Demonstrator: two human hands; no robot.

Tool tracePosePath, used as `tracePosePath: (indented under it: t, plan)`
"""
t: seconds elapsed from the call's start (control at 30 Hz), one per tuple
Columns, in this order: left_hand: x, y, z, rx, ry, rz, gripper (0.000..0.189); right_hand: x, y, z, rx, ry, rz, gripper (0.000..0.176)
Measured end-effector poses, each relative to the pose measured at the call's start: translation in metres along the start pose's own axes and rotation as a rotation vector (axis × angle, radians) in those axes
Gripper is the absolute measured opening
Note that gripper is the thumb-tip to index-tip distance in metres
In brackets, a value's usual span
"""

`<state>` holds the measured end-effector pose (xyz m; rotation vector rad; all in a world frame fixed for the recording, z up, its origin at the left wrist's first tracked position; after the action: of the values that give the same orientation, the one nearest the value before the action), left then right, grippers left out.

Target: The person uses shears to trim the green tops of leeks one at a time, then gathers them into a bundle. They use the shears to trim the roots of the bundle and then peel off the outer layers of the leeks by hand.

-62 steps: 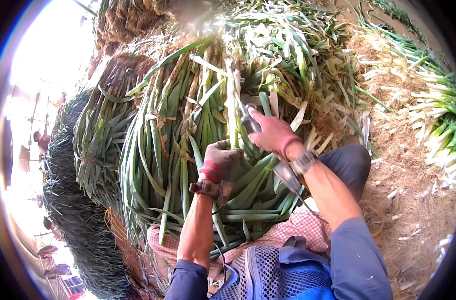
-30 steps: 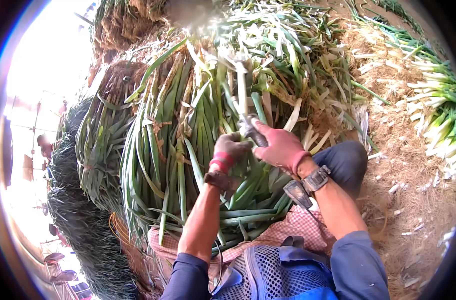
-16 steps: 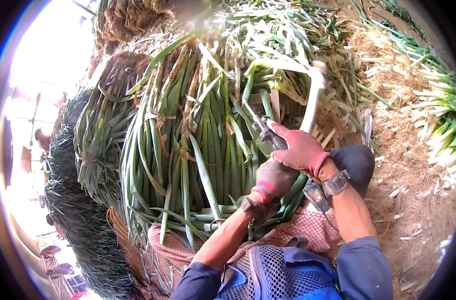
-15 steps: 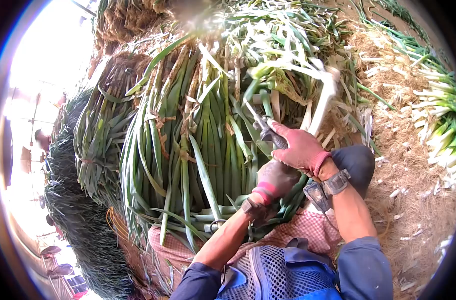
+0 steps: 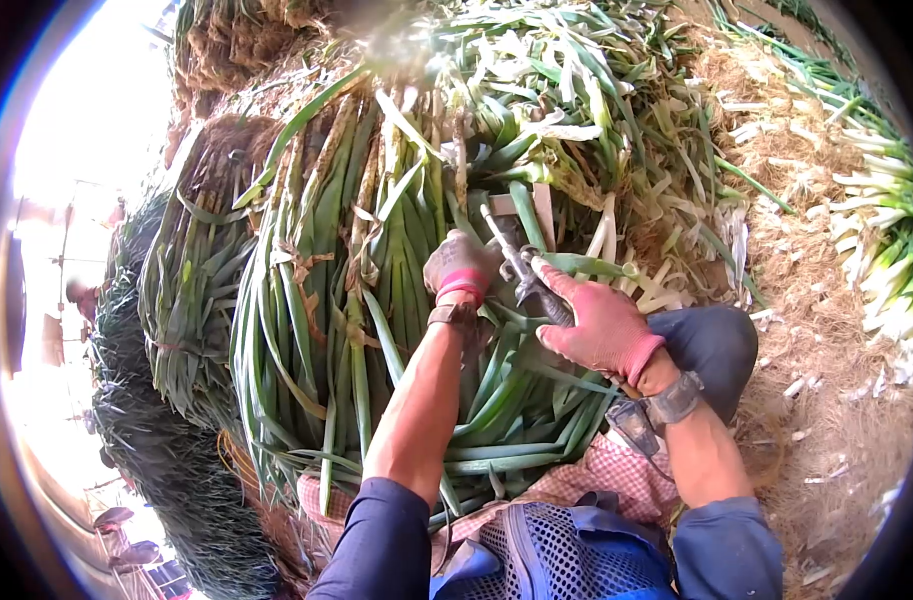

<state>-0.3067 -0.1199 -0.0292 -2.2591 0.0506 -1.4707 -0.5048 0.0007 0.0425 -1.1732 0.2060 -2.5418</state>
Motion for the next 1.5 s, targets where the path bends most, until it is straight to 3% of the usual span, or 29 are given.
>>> tracePosePath:
  t: [0.07, 0.13, 0.17, 0.27, 0.33, 0.4, 0.47, 0.5, 0.53, 0.6, 0.67, 0.73, 0.77, 0.8, 0.93, 1.03, 1.07, 1.13, 1.2, 1.27, 1.33, 1.37, 1.5]
  plan:
    - [-0.005, 0.013, 0.000, 0.002, -0.009, -0.041, 0.061, 0.002, 0.000, -0.006, 0.032, -0.005, -0.068, 0.088]
    - [-0.006, 0.031, 0.010, -0.063, -0.009, -0.019, 0.054, 0.003, -0.004, -0.001, -0.130, 0.026, 0.172, 0.086]
    - [-0.002, 0.041, 0.019, -0.074, -0.085, -0.008, 0.042, 0.000, -0.003, -0.005, -0.133, 0.029, 0.173, 0.086]
    - [0.046, 0.039, 0.034, 0.071, -0.807, 0.213, 0.021, -0.004, 0.000, -0.018, -0.043, -0.004, 0.058, 0.087]
    - [0.081, 0.045, 0.037, 0.057, -0.994, 0.202, 0.021, -0.005, 0.000, -0.009, -0.049, -0.015, 0.131, 0.087]
    - [0.131, 0.044, 0.022, -1.157, -0.067, -0.386, 0.026, -0.010, 0.002, -0.001, -0.044, -0.034, 0.204, 0.088]
    - [0.169, 0.027, 0.008, -1.356, -0.178, -0.506, 0.027, -0.011, 0.002, 0.001, -0.061, -0.075, 0.187, 0.088]
    - [0.167, 0.062, 0.027, -1.084, -0.279, -0.323, 0.022, -0.016, 0.002, 0.000, -0.063, -0.076, 0.186, 0.088]
    - [0.163, 0.097, 0.047, -0.630, -0.968, 0.141, 0.015, -0.026, 0.000, -0.002, -0.024, -0.085, 0.207, 0.087]
    - [0.156, 0.105, 0.054, -0.570, -0.787, 0.032, 0.015, -0.032, 0.000, 0.004, 0.020, -0.095, 0.232, 0.087]
    - [0.121, 0.141, 0.090, -0.446, -1.052, 0.059, 0.015, -0.029, 0.005, 0.016, -0.044, -0.171, 0.320, 0.085]
    - [0.101, 0.096, 0.083, 0.143, -1.660, 0.284, 0.014, -0.024, 0.003, 0.029, -0.041, -0.204, 0.347, 0.084]
    - [0.089, 0.099, 0.098, 0.061, -1.520, 0.196, 0.016, -0.025, 0.001, 0.032, -0.042, -0.237, 0.377, 0.083]
    - [0.089, 0.070, 0.082, 0.160, -1.621, 0.165, 0.017, -0.026, 0.002, 0.032, -0.045, -0.240, 0.380, 0.083]
    - [0.067, 0.003, 0.052, 0.027, -1.656, 0.185, 0.009, -0.033, 0.016, 0.029, -0.028, -0.238, 0.266, 0.082]
    - [0.025, -0.040, 0.054, 0.177, -1.559, 0.077, 0.012, -0.034, 0.034, 0.028, -0.053, -0.248, 0.222, 0.083]
    - [0.013, -0.052, 0.054, 0.151, -1.535, 0.124, 0.011, -0.035, 0.041, 0.026, -0.052, -0.249, 0.221, 0.083]
    - [-0.015, -0.058, 0.066, 0.112, -1.419, 0.031, 0.017, -0.027, 0.059, 0.023, -0.032, -0.219, 0.069, 0.084]
    - [-0.015, -0.062, 0.071, -0.010, -1.149, -0.138, 0.023, -0.022, 0.079, 0.019, -0.060, -0.232, 0.100, 0.084]
    - [-0.014, -0.055, 0.079, 0.010, -1.001, -0.136, 0.031, -0.017, 0.104, 0.019, -0.049, -0.250, 0.052, 0.086]
    - [0.005, -0.051, 0.068, -0.187, -0.354, -0.314, 0.037, -0.007, 0.127, 0.025, -0.073, -0.228, 0.036, 0.086]
    - [0.001, -0.045, 0.072, -0.102, -0.415, -0.227, 0.048, -0.005, 0.140, 0.025, -0.088, -0.249, 0.039, 0.086]
    - [0.006, -0.029, 0.059, -0.095, -0.213, -0.220, 0.052, 0.006, 0.190, 0.028, -0.120, -0.264, -0.008, 0.086]
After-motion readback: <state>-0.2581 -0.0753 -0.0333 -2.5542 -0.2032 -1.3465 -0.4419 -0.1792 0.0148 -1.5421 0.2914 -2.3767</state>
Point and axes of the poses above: each hand's wrist, its own y-axis towards the middle knuckle, its own x-axis out of the back of the hand, z = x × y, the point moved 6 cm from there along y, towards the middle knuckle, and after that the axes turned 8 degrees about -y, right-handed, at the moved point
